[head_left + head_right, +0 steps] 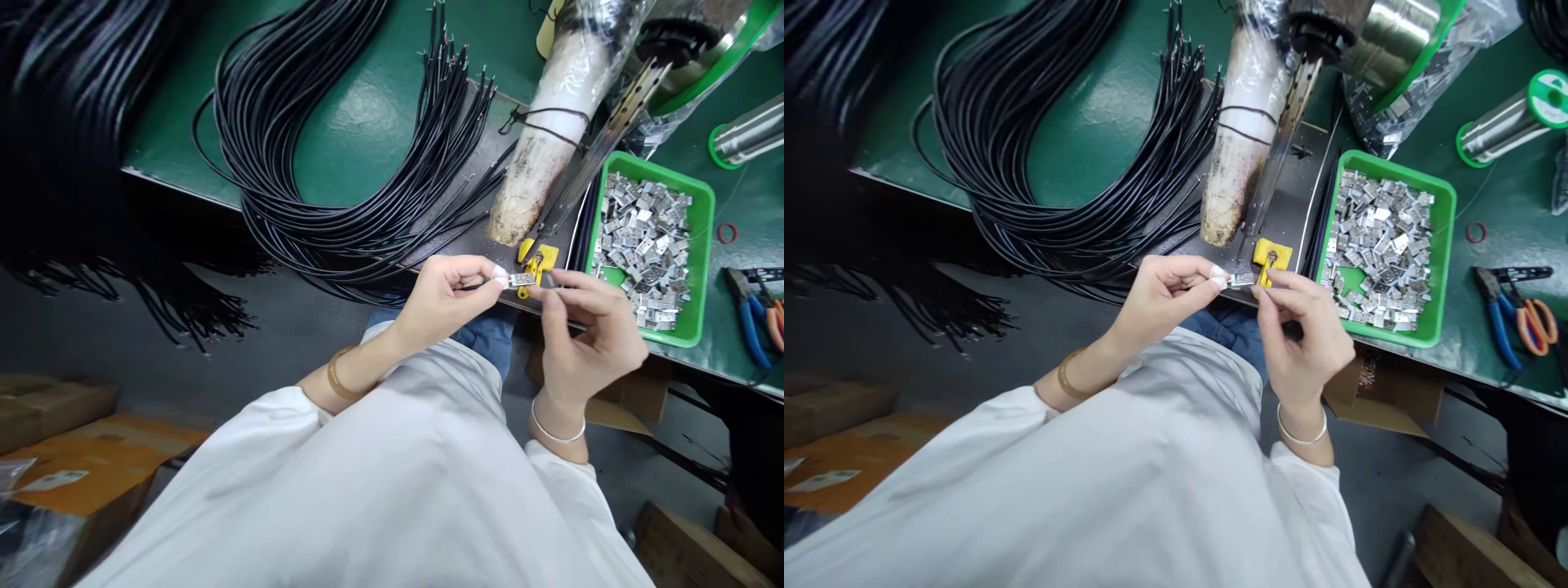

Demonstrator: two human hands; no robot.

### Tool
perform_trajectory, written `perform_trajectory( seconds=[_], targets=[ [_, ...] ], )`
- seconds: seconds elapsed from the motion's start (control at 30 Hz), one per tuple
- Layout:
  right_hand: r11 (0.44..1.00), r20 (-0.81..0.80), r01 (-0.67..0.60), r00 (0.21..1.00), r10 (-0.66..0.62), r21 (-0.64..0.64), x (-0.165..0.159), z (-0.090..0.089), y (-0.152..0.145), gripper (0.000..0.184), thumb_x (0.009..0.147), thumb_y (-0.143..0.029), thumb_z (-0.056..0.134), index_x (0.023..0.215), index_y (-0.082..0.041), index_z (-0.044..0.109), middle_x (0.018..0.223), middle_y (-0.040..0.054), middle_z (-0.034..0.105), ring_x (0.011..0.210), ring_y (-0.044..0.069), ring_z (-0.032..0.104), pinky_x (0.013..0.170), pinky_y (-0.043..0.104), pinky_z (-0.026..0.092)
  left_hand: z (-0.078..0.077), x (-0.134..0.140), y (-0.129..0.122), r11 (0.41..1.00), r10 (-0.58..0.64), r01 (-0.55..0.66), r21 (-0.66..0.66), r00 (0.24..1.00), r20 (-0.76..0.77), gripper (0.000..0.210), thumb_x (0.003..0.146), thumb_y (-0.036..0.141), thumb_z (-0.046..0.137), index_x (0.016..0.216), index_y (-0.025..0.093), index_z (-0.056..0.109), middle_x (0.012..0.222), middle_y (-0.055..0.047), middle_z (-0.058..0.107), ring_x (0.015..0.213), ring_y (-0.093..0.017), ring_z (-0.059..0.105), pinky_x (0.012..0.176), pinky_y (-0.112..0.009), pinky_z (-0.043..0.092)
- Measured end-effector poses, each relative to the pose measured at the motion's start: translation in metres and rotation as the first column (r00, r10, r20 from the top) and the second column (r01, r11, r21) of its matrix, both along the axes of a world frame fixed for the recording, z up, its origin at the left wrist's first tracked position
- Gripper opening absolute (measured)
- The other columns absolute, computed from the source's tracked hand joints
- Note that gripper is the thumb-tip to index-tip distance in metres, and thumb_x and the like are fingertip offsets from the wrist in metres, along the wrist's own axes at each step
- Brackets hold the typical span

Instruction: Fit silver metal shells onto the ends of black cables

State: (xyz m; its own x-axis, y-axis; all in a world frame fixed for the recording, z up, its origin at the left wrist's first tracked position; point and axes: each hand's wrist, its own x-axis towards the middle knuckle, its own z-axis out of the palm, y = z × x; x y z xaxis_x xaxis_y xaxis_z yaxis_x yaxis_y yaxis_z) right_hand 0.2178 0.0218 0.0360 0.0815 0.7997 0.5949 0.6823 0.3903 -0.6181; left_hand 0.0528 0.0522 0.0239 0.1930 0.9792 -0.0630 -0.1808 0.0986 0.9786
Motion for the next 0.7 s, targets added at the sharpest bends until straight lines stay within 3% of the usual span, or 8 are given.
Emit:
perform_trajectory(
  seconds=[0.2,0.33,0.57,0.7],
  targets=[
    [0.997,0.134,-0.069,0.989,0.065,0.023,-0.0082,-0.0066,0.005,0.016,0.086,-0.011,0.072,0.094,-0.024,0.067,0.109,0.0024,0.078,0.088,0.016,0.075,0.054,0.023,0.054,-0.0028,0.0044,0.0015,0.994,0.076,-0.068,0.083,0.992,-0.098,0.015,0.082,0.025,0.068,0.079,0.011,0.072,0.058,0.002,0.052,0.053,-0.005,0.037,0.048,-0.019,0.029],
    [0.996,0.122,-0.072,0.99,0.066,0.047,-0.0082,-0.0091,0.0078,0.017,0.085,-0.01,0.073,0.095,-0.024,0.068,0.109,0.0036,0.077,0.093,0.018,0.076,0.054,0.023,0.055,-0.0028,0.0056,0.0033,0.986,0.118,-0.098,0.132,0.981,-0.153,0.015,0.083,0.024,0.067,0.08,0.011,0.073,0.054,0.005,0.043,0.05,-0.004,0.03,0.046,-0.02,0.023],
    [0.993,0.085,-0.111,0.99,0.108,0.031,-0.0085,-0.0003,0.0096,0.019,0.085,-0.008,0.071,0.099,-0.021,0.071,0.115,0.006,0.076,0.092,0.019,0.076,0.068,0.027,0.063,0.0024,0.0046,0.0047,0.962,0.17,-0.121,0.244,0.967,-0.191,0.017,0.085,0.024,0.065,0.085,0.011,0.076,0.061,0.001,0.058,0.054,-0.005,0.042,0.047,-0.014,0.035],
    [0.994,0.104,-0.086,0.991,0.079,0.063,-0.0097,-0.0003,0.0085,0.019,0.083,-0.008,0.073,0.095,-0.021,0.069,0.114,0.0052,0.076,0.091,0.02,0.076,0.071,0.029,0.064,0.0029,0.0032,0.0055,0.961,0.168,-0.118,0.248,0.968,-0.188,0.018,0.085,0.024,0.065,0.084,0.01,0.076,0.066,-0.001,0.065,0.054,-0.005,0.047,0.045,-0.013,0.033]
  ],
)
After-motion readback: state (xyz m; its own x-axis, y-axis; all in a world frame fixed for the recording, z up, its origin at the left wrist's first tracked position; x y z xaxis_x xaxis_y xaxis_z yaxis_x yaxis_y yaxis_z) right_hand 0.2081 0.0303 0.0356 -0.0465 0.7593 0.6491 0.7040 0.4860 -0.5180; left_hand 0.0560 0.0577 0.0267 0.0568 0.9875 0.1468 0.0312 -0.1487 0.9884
